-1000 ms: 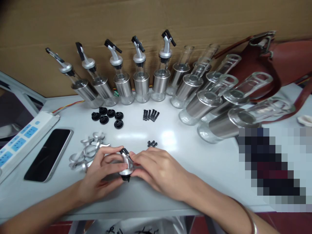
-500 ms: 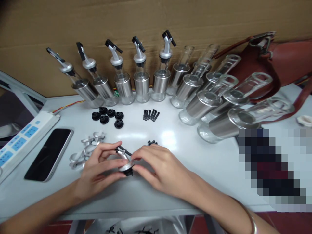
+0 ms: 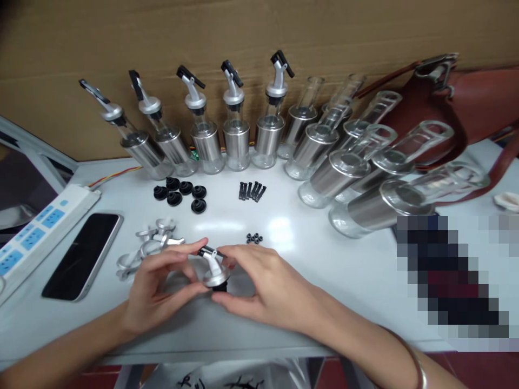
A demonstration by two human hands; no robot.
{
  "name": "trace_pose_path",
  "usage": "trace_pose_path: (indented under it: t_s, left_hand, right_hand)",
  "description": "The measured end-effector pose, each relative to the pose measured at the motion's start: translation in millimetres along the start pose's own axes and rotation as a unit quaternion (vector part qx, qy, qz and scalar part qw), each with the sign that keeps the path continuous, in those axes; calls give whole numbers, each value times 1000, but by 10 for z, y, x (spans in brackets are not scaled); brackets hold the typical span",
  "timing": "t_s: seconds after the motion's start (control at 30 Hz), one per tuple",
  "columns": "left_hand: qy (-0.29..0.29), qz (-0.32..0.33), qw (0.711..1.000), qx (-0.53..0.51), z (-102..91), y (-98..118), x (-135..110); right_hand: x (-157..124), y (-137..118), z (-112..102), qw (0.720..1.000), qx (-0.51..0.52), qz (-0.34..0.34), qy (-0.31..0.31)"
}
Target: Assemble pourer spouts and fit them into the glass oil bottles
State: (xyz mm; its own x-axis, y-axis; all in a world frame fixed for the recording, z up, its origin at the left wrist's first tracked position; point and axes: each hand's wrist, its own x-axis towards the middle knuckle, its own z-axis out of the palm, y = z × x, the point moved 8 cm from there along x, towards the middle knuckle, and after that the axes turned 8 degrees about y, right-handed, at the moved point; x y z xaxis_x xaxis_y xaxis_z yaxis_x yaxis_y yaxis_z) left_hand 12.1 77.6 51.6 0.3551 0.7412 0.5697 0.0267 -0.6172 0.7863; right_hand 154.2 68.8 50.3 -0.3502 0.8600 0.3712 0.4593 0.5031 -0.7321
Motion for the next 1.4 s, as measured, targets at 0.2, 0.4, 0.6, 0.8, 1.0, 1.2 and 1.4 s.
trace_pose_path:
  t_s: [0.2, 0.4, 0.6, 0.8, 1.0, 1.2, 1.4]
  left_hand:
    - [13, 24, 1000, 11, -27, 35, 39]
    - [34, 34, 999, 26, -31, 60, 57]
    - [25, 39, 997, 62, -19, 44, 40]
    - [-67, 23, 992, 105, 110, 36, 42]
    - [-114, -14, 989, 96, 158, 7, 29]
    - [-172, -2, 985, -10, 264, 41, 6]
    - [-207, 9, 978, -5, 309, 40, -25]
  right_hand:
    - [16, -33, 2, 999, -41, -10, -15]
    - [-7, -30, 71, 998, -29, 8, -62]
    - [-16, 50, 89, 996, -20, 65, -54]
    - [13, 71, -30, 996, -4, 94, 11]
    - [27, 70, -71, 996, -26, 84, 30]
    - [16, 138, -102, 992, -29, 116, 41]
    - [24, 91, -105, 995, -48, 76, 39]
